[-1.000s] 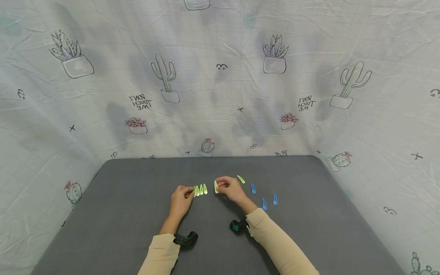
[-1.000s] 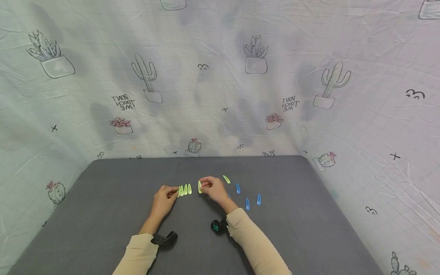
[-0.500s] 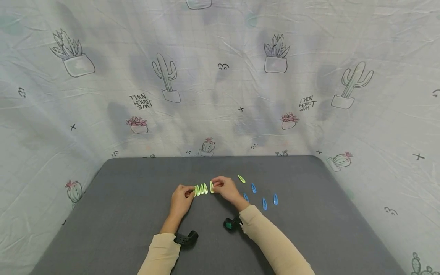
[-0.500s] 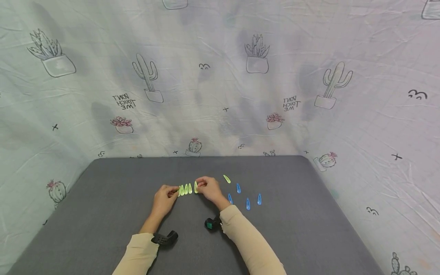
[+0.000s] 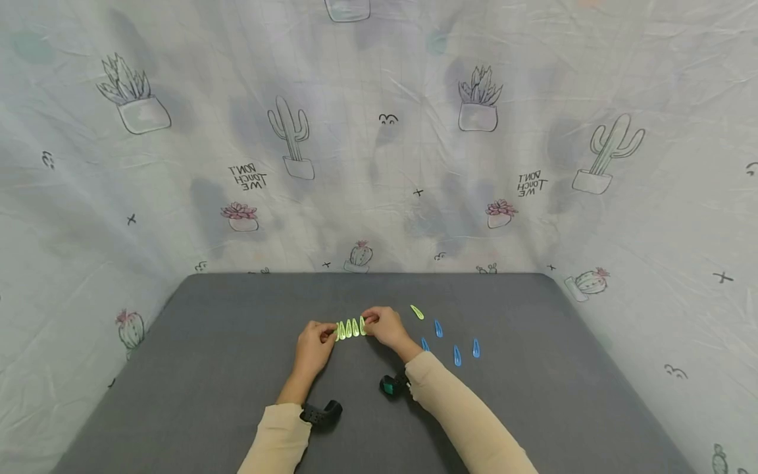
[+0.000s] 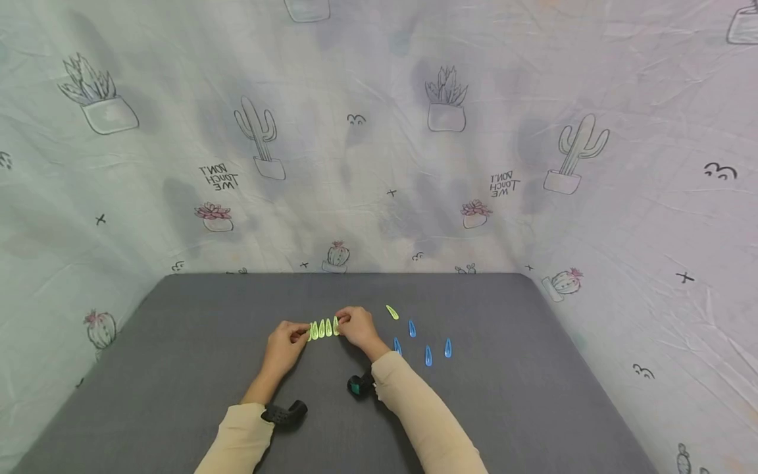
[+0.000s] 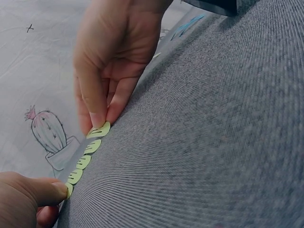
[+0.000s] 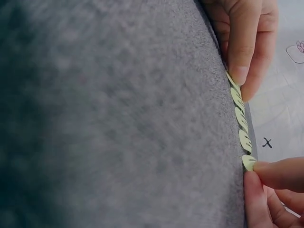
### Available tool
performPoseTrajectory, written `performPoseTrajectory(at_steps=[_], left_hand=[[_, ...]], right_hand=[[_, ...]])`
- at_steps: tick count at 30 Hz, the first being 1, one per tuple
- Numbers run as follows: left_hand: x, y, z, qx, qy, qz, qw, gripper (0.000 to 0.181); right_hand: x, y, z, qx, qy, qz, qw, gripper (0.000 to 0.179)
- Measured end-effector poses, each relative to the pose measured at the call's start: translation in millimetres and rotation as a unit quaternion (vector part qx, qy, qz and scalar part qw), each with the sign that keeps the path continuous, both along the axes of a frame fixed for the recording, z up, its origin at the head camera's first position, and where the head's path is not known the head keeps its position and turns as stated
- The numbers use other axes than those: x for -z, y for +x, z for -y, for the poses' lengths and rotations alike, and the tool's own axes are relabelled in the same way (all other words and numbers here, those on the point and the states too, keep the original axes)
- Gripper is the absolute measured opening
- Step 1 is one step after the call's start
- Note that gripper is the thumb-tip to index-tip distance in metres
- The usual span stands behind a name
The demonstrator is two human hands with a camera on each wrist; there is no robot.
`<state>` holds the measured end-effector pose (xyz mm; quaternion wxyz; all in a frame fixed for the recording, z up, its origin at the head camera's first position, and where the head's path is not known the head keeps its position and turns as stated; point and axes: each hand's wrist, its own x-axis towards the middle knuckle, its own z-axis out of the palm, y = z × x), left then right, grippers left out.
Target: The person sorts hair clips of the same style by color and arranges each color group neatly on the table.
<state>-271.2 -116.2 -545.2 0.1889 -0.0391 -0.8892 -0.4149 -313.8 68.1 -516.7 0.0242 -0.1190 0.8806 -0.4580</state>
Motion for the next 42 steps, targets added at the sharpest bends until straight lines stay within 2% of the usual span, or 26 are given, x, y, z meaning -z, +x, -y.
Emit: performPoseTrajectory(at_steps=[4, 10, 19, 28, 34, 42], left_hand=[[0.2, -0.2, 0.3, -0.001, 0.0, -0.008, 1.0, 0.015], [1.4, 1.7, -1.2, 0.001, 0.003, 0.007, 1.0, 0.015], [1.4, 2.9, -1.5, 0.002, 0.006, 0.014, 0.9999, 0.016], [3.1, 2.5, -1.0, 0.004, 0.003, 0.007, 1.0, 0.016], [1.0, 1.8, -0.8, 0.006, 0.003, 0.005, 1.0, 0.016], [-0.4, -0.1, 0.4, 0.008, 0.002, 0.006, 0.9999, 0.016]], right_hand=[[-2.1, -1.1, 4, 0.001, 0.029, -0.009, 0.9995, 0.024], [-0.7, 0.0, 6, 0.01, 0.052, -0.021, 0.9984, 0.024], [3.2, 6.0, 1, 0.02, 0.0, -0.009, 0.9998, 0.025], [0.1, 16.5, -13, -0.002, -0.056, -0.007, 0.9984, 0.028], [-6.5, 14.5, -33, -0.007, -0.07, -0.019, 0.9974, 0.032], [-11.4, 9.2, -63, 0.022, -0.088, -0.037, 0.9952, 0.035]])
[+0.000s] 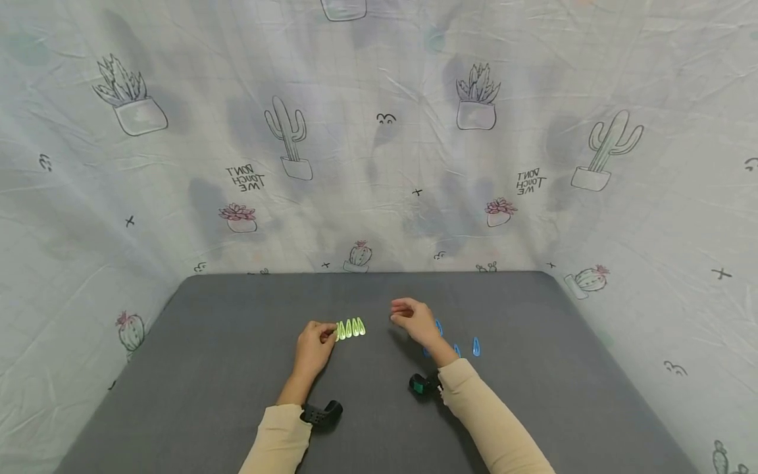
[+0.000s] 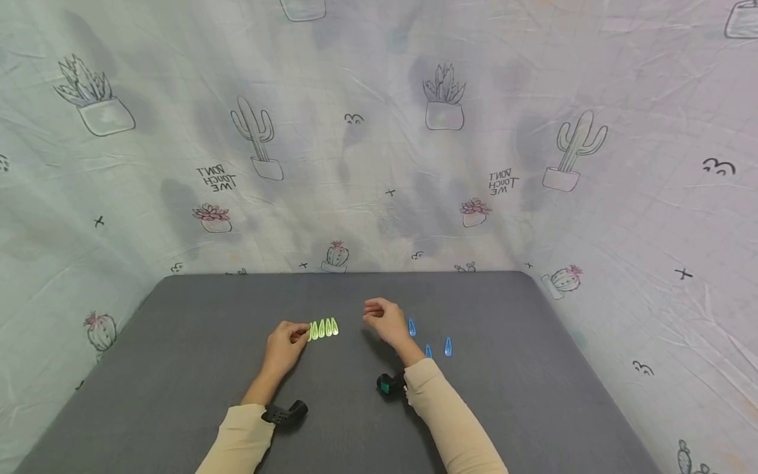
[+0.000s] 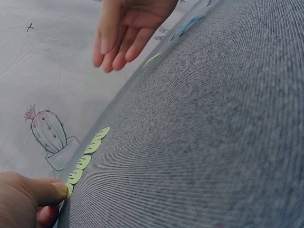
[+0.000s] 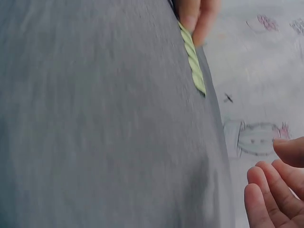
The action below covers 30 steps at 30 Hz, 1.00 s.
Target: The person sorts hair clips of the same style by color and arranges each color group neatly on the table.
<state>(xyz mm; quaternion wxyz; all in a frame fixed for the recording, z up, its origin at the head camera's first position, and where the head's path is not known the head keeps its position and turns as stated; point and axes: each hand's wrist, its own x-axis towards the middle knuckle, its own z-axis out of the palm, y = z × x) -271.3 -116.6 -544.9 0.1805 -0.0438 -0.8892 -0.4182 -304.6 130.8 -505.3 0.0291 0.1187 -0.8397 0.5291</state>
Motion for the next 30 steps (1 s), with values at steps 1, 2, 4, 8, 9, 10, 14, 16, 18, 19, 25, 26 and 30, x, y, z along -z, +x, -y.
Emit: performPoseTrajectory(at_steps=[1, 2, 4, 8, 9, 10, 14, 16, 18, 19, 25, 26, 30], left_hand=[[0.0, -0.1, 0.0, 0.0, 0.0, 0.001, 1.0, 0.016], [0.0, -0.1, 0.0, 0.0, 0.0, 0.002, 1.0, 0.016], [0.0, 0.1, 0.0, 0.0, 0.0, 0.003, 1.0, 0.016], [0.2, 0.3, 0.1, -0.001, 0.002, 0.002, 1.0, 0.015], [0.4, 0.2, 0.1, -0.001, 0.002, 0.001, 1.0, 0.015], [0.5, 0.1, 0.2, -0.002, 0.002, 0.0, 1.0, 0.015], [1.1, -0.4, 0.0, -0.002, 0.0, -0.003, 1.0, 0.015], [1.4, -0.6, -0.1, -0.002, 0.0, -0.003, 1.0, 0.015], [1.5, -0.4, -0.3, -0.002, 0.0, -0.002, 1.0, 0.015], [1.3, -0.5, -0.2, -0.003, 0.0, -0.003, 1.0, 0.015], [-0.3, 0.3, 0.0, -0.003, -0.001, -0.004, 1.0, 0.015], [-0.5, 0.5, -0.1, -0.002, 0.0, -0.004, 1.0, 0.015], [-1.1, 1.5, -0.1, -0.001, 0.003, -0.003, 1.0, 0.015]], right_hand=[[-0.1, -0.3, -4, 0.004, -0.001, -0.003, 1.0, 0.035], [0.0, -0.5, -7, 0.007, -0.004, -0.005, 1.0, 0.035], [0.4, -0.8, -13, 0.015, -0.007, -0.009, 0.9998, 0.035], [4.3, -2.5, -24, 0.027, -0.009, -0.02, 0.9994, 0.035], [5.3, -3.0, -27, 0.031, -0.009, -0.023, 0.9992, 0.035], [6.4, -3.5, -29, 0.035, -0.008, -0.025, 0.999, 0.034], [8.6, -4.6, -36, 0.053, -0.007, -0.025, 0.9982, 0.033], [9.2, -5.1, -39, 0.062, -0.006, -0.027, 0.9977, 0.033], [9.6, -5.6, -42, 0.069, -0.005, -0.028, 0.9972, 0.033], [9.2, -5.8, -43, 0.073, -0.003, -0.028, 0.9969, 0.033], [8.5, -9.2, -48, 0.082, 0.006, -0.011, 0.9966, 0.034], [8.7, -10.2, -49, 0.082, 0.007, -0.007, 0.9966, 0.035], [8.8, -13.3, -52, 0.087, 0.017, 0.011, 0.996, 0.034]])
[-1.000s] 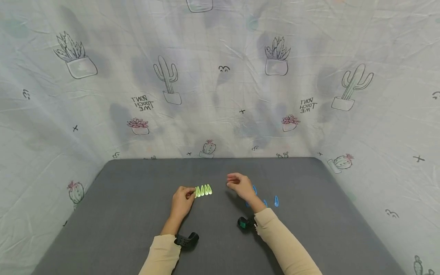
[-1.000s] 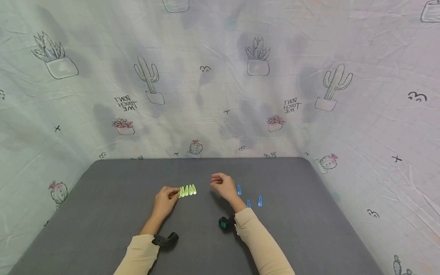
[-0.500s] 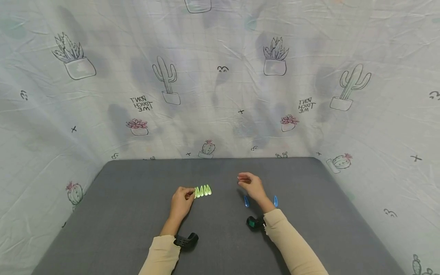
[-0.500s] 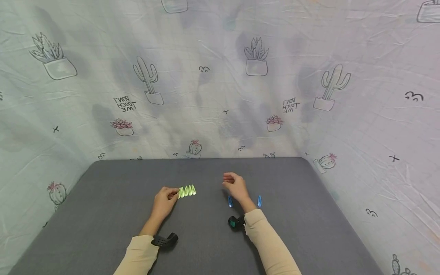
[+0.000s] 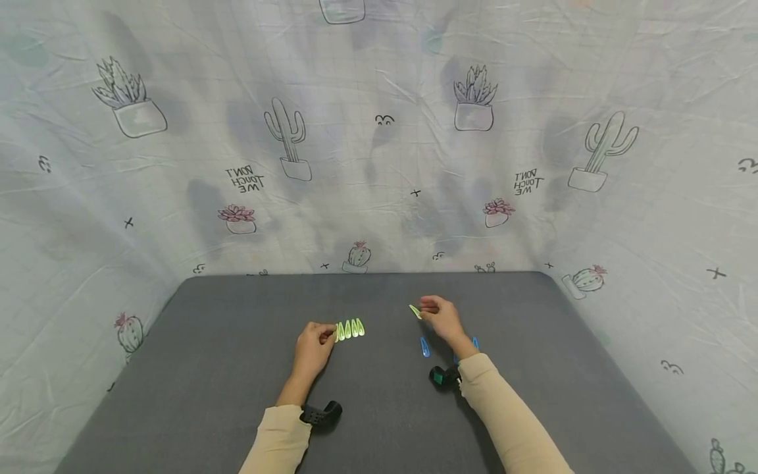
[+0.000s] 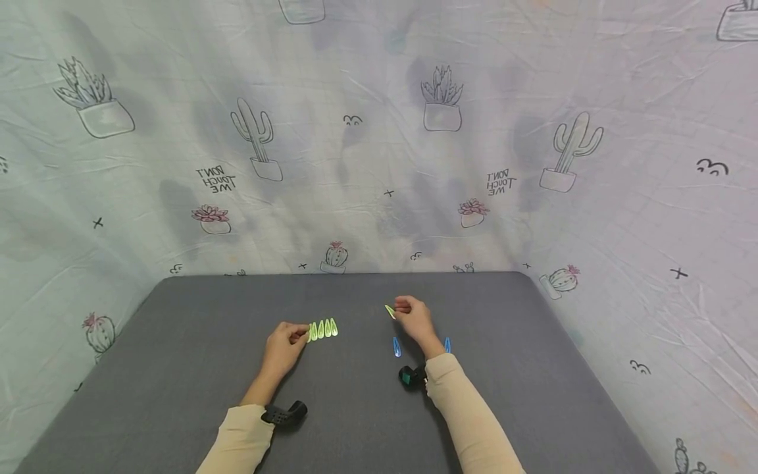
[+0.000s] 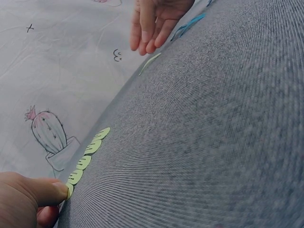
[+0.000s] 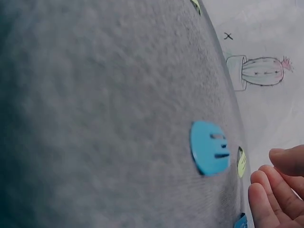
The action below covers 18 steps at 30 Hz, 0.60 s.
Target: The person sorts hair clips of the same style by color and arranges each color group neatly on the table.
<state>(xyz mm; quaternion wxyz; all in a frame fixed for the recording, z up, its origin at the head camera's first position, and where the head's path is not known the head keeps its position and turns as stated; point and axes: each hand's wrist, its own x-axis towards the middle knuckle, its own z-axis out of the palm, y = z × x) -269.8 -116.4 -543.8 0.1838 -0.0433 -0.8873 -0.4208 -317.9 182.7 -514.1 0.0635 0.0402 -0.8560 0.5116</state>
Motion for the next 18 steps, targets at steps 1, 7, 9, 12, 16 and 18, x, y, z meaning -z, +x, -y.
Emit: performPoseTrajectory(at_steps=[1, 7, 9, 12, 16, 18], left_hand=[[0.0, -0.1, -0.2, 0.0, 0.001, 0.0, 1.0, 0.015], [0.9, -1.0, -0.3, -0.004, -0.004, -0.001, 1.0, 0.015], [1.1, -1.0, -0.2, -0.004, -0.004, -0.001, 1.0, 0.015], [1.2, -0.7, -0.1, -0.002, -0.003, 0.003, 1.0, 0.016], [1.3, -0.4, -0.1, -0.003, -0.004, 0.008, 1.0, 0.016], [1.5, -0.3, -0.2, -0.004, -0.004, 0.008, 1.0, 0.016]], right_hand=[[0.1, -0.6, -1, 0.001, 0.004, 0.003, 1.0, 0.034], [-0.5, -5.9, 1, 0.002, 0.043, 0.029, 0.9987, 0.034], [-1.3, -8.6, 3, 0.002, 0.059, 0.037, 0.9976, 0.033], [-3.3, -12.1, 6, 0.0, 0.082, 0.044, 0.9957, 0.031], [-5.7, -15.0, 9, 0.001, 0.103, 0.051, 0.9934, 0.028], [-6.2, -15.9, 10, 0.002, 0.109, 0.052, 0.9927, 0.027]])
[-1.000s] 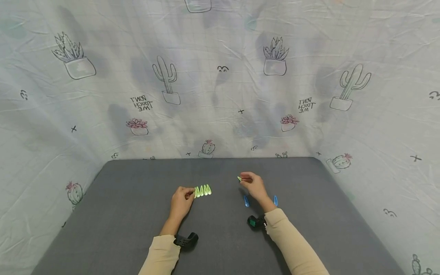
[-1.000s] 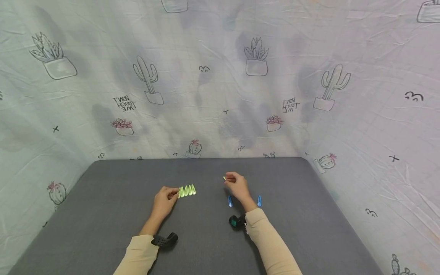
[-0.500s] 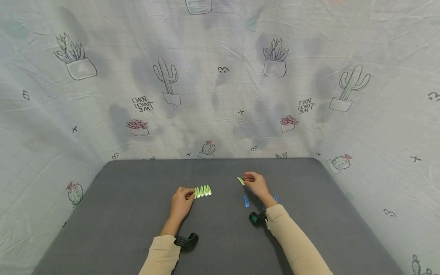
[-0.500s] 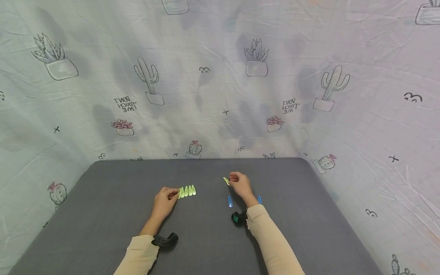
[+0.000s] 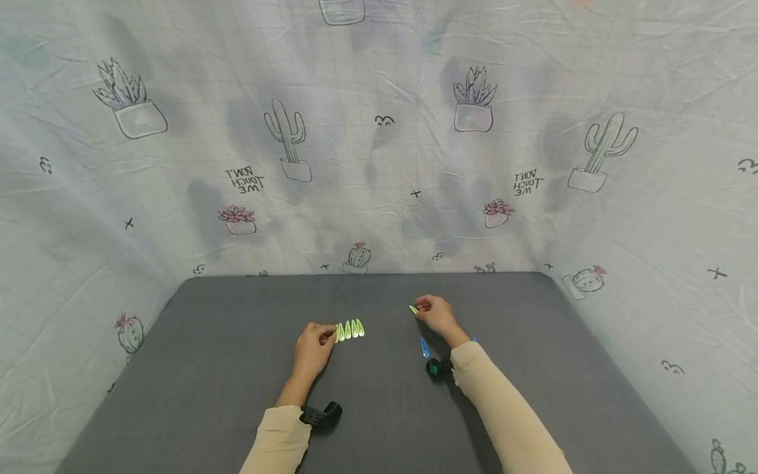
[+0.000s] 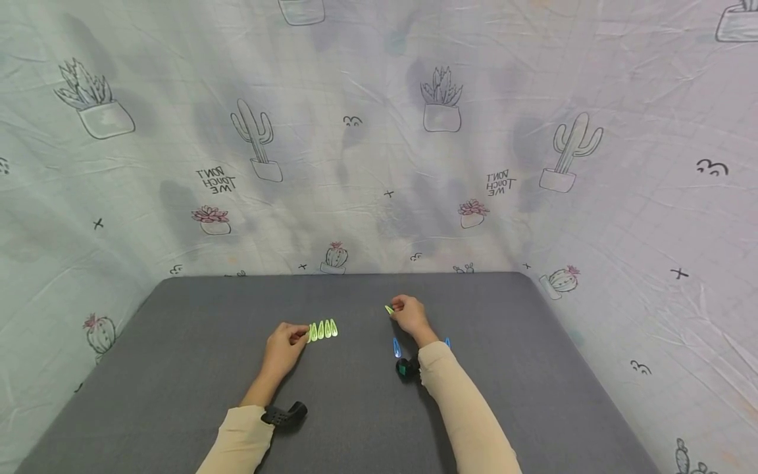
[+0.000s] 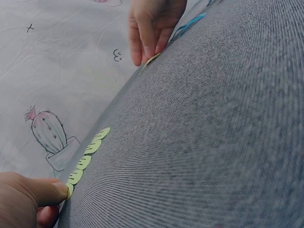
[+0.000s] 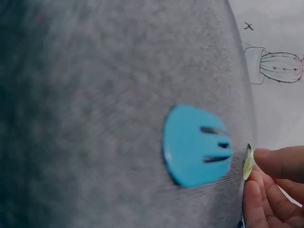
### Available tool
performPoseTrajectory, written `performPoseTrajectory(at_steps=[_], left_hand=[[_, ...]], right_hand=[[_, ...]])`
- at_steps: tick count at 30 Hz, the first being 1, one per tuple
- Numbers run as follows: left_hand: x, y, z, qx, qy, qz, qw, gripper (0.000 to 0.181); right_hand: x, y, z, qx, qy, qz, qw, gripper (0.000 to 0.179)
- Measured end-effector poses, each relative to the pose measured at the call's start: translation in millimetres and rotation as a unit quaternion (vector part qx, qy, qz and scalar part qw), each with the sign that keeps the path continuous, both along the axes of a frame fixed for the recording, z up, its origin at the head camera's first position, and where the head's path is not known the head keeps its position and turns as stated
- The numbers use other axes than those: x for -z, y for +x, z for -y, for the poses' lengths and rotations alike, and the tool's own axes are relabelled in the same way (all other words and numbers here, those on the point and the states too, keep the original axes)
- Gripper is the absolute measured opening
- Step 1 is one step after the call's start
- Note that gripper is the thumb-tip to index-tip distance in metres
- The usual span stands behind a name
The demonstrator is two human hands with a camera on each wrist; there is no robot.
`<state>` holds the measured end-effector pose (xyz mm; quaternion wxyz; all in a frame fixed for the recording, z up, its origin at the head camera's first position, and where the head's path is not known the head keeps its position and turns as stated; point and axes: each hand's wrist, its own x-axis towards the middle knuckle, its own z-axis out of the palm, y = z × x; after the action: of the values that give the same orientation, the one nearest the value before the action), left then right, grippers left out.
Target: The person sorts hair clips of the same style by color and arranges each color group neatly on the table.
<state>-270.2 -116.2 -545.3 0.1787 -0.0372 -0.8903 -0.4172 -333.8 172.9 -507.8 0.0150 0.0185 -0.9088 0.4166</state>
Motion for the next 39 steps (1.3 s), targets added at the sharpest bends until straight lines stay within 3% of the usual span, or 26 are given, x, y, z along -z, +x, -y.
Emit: performPoseTrajectory(at_steps=[16, 24, 31, 39], left_hand=[[0.6, 0.0, -1.4, -0.007, 0.003, 0.012, 0.9999, 0.016], [0.4, -0.3, -1.9, -0.007, -0.002, -0.002, 1.0, 0.015], [1.4, -0.7, -1.8, -0.004, -0.004, -0.003, 1.0, 0.016], [-0.4, 0.6, -1.0, -0.003, 0.0, 0.002, 1.0, 0.015]], right_hand=[[0.7, -4.5, 1, 0.004, 0.03, -0.008, 0.9995, 0.023], [0.3, -1.6, -2, -0.007, -0.043, 0.019, 0.9989, 0.025], [-2.1, 5.1, -2, -0.022, -0.137, 0.026, 0.99, 0.031], [-1.5, 12.8, 2, -0.05, -0.189, 0.027, 0.9804, 0.033]])
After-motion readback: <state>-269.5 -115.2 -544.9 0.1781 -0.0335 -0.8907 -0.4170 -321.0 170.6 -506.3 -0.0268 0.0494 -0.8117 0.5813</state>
